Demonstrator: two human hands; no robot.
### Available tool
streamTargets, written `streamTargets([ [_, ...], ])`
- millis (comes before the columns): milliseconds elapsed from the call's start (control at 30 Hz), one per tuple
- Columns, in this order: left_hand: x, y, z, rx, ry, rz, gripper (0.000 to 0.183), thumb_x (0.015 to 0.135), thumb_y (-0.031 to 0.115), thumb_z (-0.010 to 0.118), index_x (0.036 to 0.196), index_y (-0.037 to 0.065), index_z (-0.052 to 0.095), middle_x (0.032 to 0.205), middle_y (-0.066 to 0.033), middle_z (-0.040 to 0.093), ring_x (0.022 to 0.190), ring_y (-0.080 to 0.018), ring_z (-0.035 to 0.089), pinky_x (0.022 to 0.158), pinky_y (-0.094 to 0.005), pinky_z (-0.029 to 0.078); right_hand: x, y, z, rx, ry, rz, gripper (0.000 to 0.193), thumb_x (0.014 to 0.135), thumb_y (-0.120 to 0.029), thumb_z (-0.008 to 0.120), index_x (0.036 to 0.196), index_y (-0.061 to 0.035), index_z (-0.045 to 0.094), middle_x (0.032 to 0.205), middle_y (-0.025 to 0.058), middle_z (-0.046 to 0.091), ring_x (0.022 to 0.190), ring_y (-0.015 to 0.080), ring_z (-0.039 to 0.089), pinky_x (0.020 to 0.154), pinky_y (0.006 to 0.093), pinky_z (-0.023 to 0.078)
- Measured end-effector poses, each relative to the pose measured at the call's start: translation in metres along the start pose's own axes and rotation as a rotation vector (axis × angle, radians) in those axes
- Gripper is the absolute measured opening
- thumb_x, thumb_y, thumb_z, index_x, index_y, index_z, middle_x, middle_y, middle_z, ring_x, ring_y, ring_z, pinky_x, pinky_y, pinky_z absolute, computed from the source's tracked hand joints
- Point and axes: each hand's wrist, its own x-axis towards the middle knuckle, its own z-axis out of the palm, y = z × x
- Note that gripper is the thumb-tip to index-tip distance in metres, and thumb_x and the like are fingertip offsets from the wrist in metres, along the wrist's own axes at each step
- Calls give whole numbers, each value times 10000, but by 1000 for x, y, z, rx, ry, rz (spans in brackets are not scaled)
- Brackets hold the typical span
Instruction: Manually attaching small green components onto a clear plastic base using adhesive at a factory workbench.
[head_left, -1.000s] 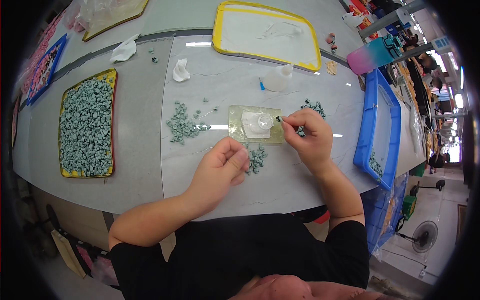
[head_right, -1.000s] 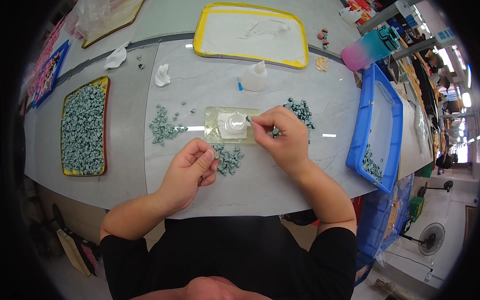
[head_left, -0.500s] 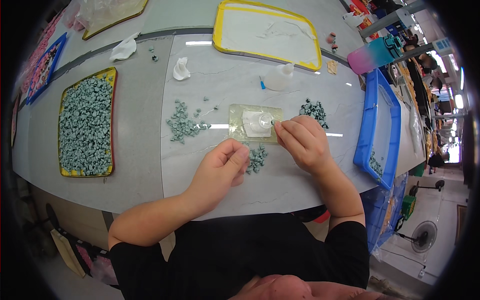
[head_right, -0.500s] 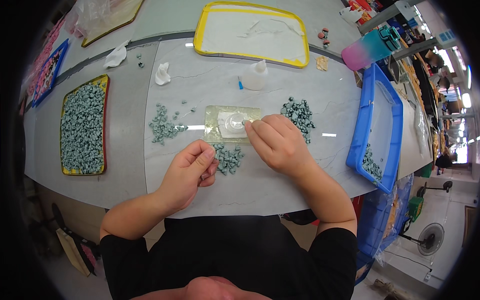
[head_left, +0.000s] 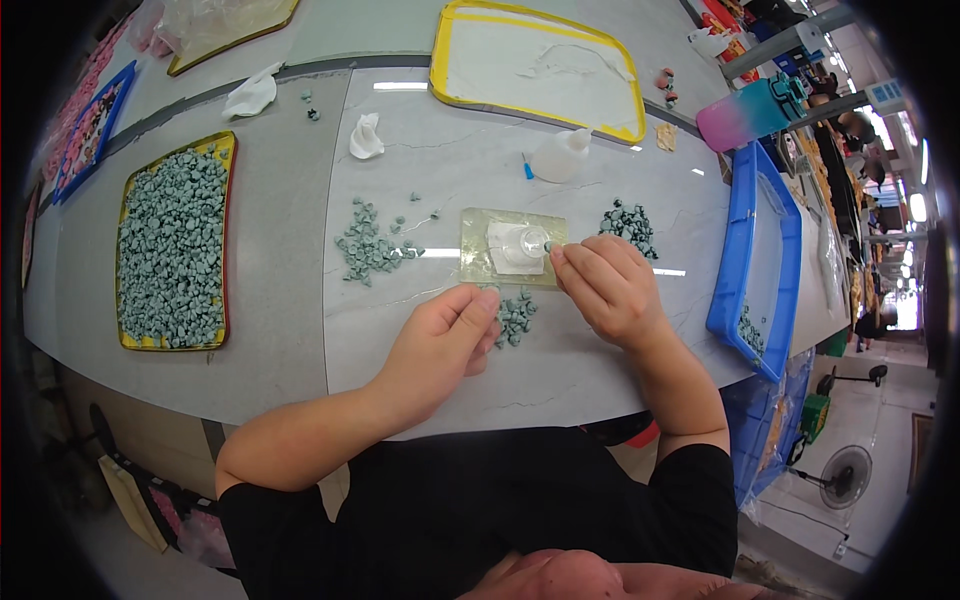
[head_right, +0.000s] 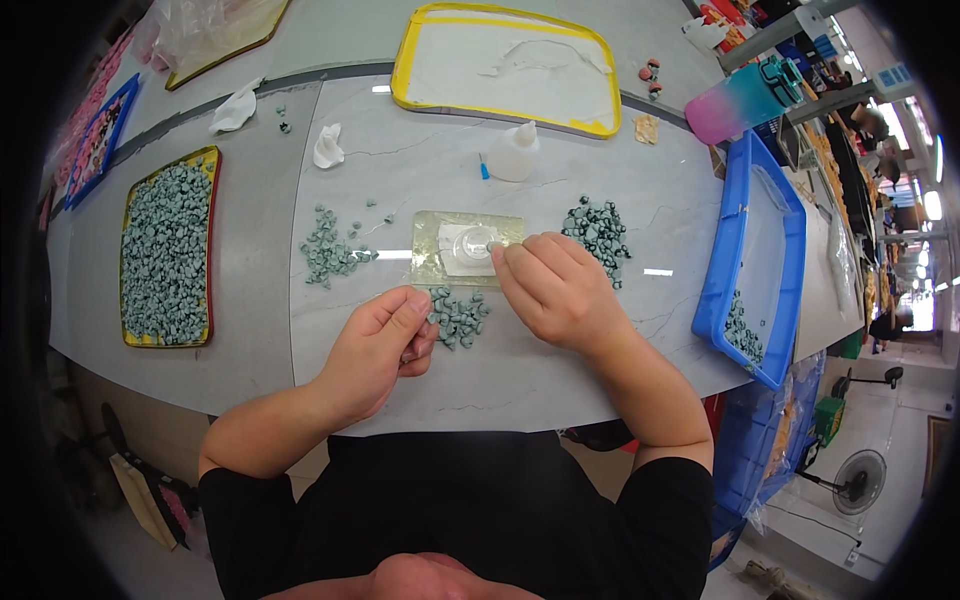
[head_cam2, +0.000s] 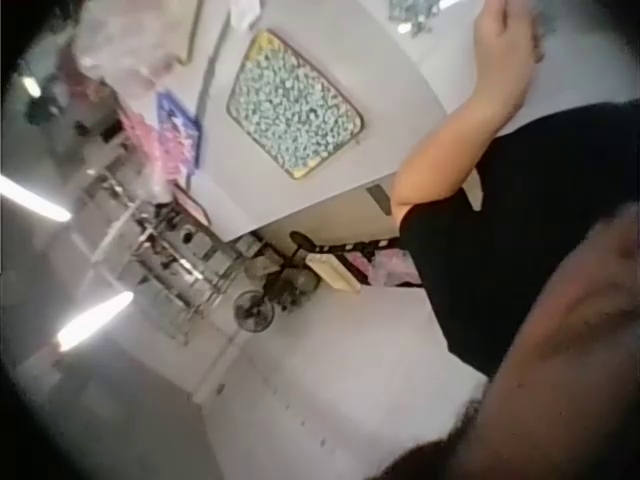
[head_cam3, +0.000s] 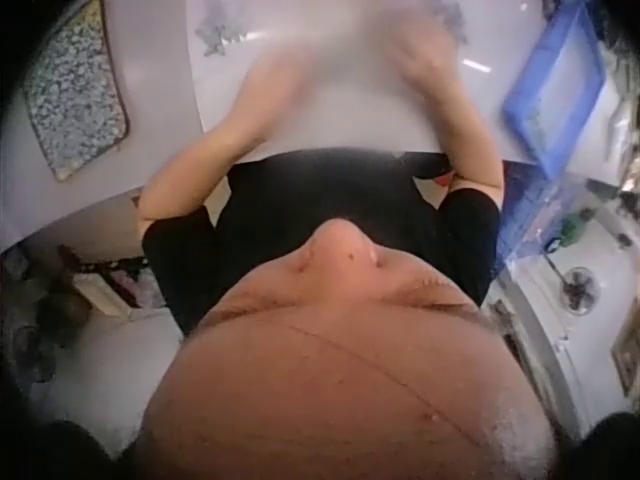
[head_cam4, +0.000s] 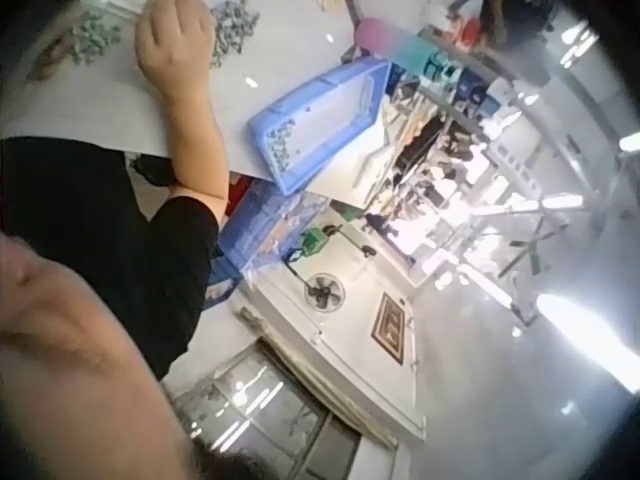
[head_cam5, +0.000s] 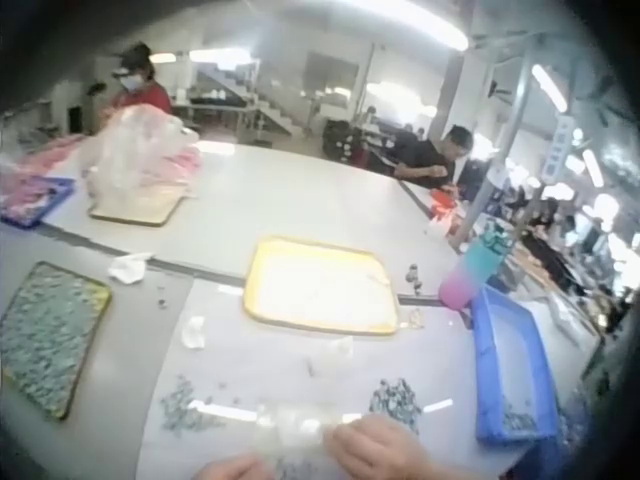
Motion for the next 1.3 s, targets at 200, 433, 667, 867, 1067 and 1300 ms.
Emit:
streamTargets([
  [200, -2, 0, -2, -2, -12, -2, 217, 973, 266, 438, 860, 85, 475, 692, 7, 419, 579, -70, 326, 502, -212, 276, 3, -3, -2, 0, -1, 5, 273, 617, -13, 691, 874, 58, 633, 828, 92, 586, 706, 215, 572, 601, 317, 496],
  [433, -3, 3, -2, 4, -11, -11, 219, 973, 269, 437, 849, 91, 466, 686, 12, 414, 575, -67, 320, 504, -209, 281, 5, -3, -1, 19, -17, -18, 264, 631, -13, 673, 880, 66, 630, 828, 100, 583, 705, 220, 573, 593, 317, 492],
  [667, -2, 3, -4, -41, -8, 52, 190, 981, 236, 421, 875, 83, 464, 764, -1, 467, 613, -64, 357, 523, -208, 311, 2, -8, 0, 252, 148, 285, 180, 663, 36, 703, 825, 39, 625, 822, 107, 592, 708, 197, 576, 585, 295, 470],
  [867, -1, 3, -10, -53, -36, 50, 136, 981, 197, 418, 926, 84, 469, 829, -16, 493, 646, -68, 367, 548, -215, 335, 9, -22, -2, 1059, 172, 1025, 41, 794, 16, 633, 789, 14, 593, 763, 67, 565, 669, 132, 526, 637, 249, 424],
  [1067, 1, 4, -15, -47, -55, 50, 152, 986, 206, 399, 929, 80, 461, 802, -12, 476, 637, -74, 367, 545, -215, 328, 12, -26, 2, 1482, 105, 1325, 42, 840, -26, 590, 824, 5, 568, 749, 55, 542, 651, 121, 505, 615, 248, 405],
  [1300, 8, 2, -23, -44, -113, 19, 211, 992, 230, 371, 860, 75, 429, 741, -2, 416, 598, -75, 318, 513, -214, 284, 13, -38, 12, 1072, 100, 936, 81, 766, 50, 642, 813, 13, 587, 736, 65, 552, 647, 139, 527, 571, 255, 427],
])
